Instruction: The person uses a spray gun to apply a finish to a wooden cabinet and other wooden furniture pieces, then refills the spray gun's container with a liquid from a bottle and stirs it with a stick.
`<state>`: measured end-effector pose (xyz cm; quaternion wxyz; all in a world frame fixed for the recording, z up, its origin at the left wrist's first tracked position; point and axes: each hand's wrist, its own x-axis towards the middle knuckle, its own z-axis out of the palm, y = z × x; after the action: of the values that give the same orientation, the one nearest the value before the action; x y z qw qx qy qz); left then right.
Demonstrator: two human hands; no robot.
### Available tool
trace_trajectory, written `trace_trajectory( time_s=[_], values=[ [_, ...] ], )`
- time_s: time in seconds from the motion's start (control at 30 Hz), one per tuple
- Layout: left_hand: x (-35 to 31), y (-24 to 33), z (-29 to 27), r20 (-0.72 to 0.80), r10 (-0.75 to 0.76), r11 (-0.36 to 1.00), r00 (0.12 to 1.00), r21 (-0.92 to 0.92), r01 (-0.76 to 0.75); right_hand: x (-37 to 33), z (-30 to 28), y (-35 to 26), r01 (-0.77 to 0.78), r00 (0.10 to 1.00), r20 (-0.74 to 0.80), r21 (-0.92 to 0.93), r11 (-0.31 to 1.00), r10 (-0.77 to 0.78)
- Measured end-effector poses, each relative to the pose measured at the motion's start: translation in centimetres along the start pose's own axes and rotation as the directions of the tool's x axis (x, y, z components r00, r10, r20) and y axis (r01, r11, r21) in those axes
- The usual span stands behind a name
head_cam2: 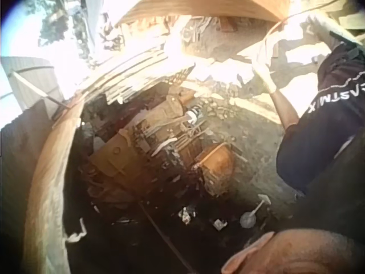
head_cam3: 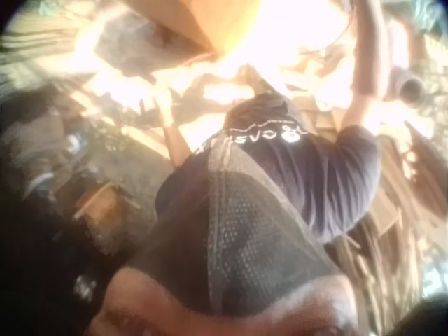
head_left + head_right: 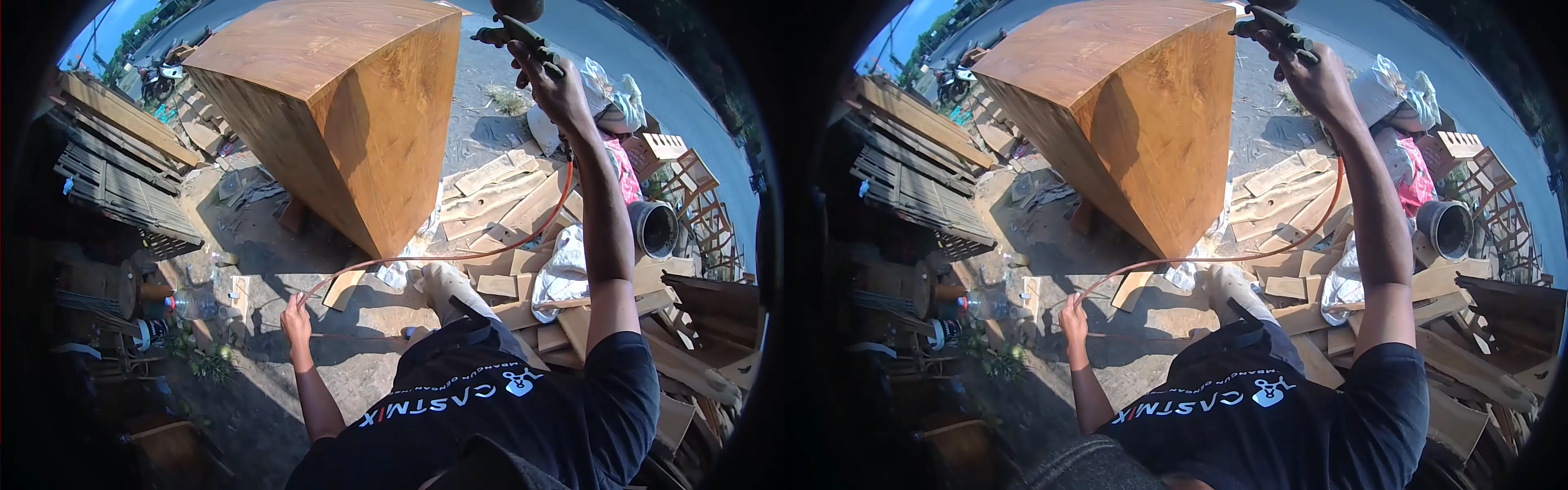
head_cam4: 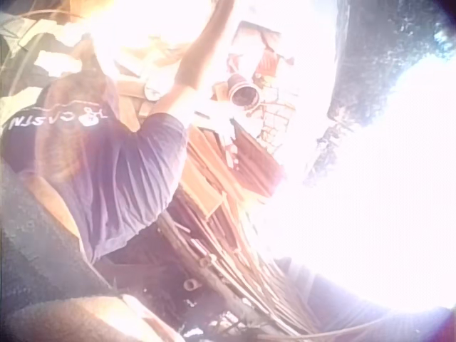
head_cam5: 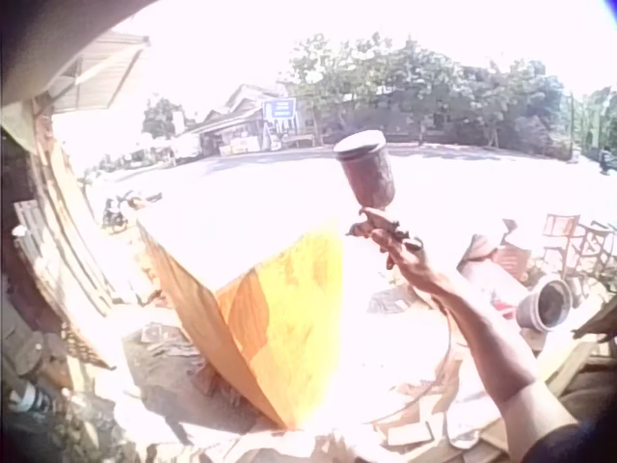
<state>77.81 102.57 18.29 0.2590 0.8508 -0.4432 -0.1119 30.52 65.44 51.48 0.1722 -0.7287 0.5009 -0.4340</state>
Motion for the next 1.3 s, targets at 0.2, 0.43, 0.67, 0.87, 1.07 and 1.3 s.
trace_trajectory(
  time_s=[0.2,0.43,0.67,0.87,1.07,1.3],
  values=[
    [0.0,-1.6,1.5,0.027,0.036,0.999,0.999,-0.035,-0.035,-3.7,1.5,-6.4,-0.044,0.987,0.158,0.191,0.981,0.014],
    [-1.5,-2.5,2.5,0.045,0.006,0.998,0.999,-0.058,-0.003,3.7,0.6,-0.9,0.004,1.000,0.001,0.034,0.999,-0.004],
    [-1.3,-3.4,4.4,0.011,-0.012,1.000,1.000,-0.011,0.012,13.7,0.2,6.5,-0.119,0.990,-0.089,-0.160,0.980,0.105],
    [0.0,-4.2,4.1,-0.019,-0.097,0.994,0.995,-0.049,0.096,16.4,0.7,8.1,-0.027,0.996,-0.088,-0.302,0.953,0.000],
    [2.2,-7.2,1.7,0.050,-0.060,0.992,0.997,-0.108,0.065,9.1,0.9,0.8,-0.010,1.000,-0.020,-0.238,0.971,0.006],
    [5.6,-18.2,-0.5,0.227,0.125,0.989,0.966,-0.101,-0.104,-3.7,5.1,-12.1,-0.006,1.000,-0.003,-0.147,0.989,0.006]
  ],
)
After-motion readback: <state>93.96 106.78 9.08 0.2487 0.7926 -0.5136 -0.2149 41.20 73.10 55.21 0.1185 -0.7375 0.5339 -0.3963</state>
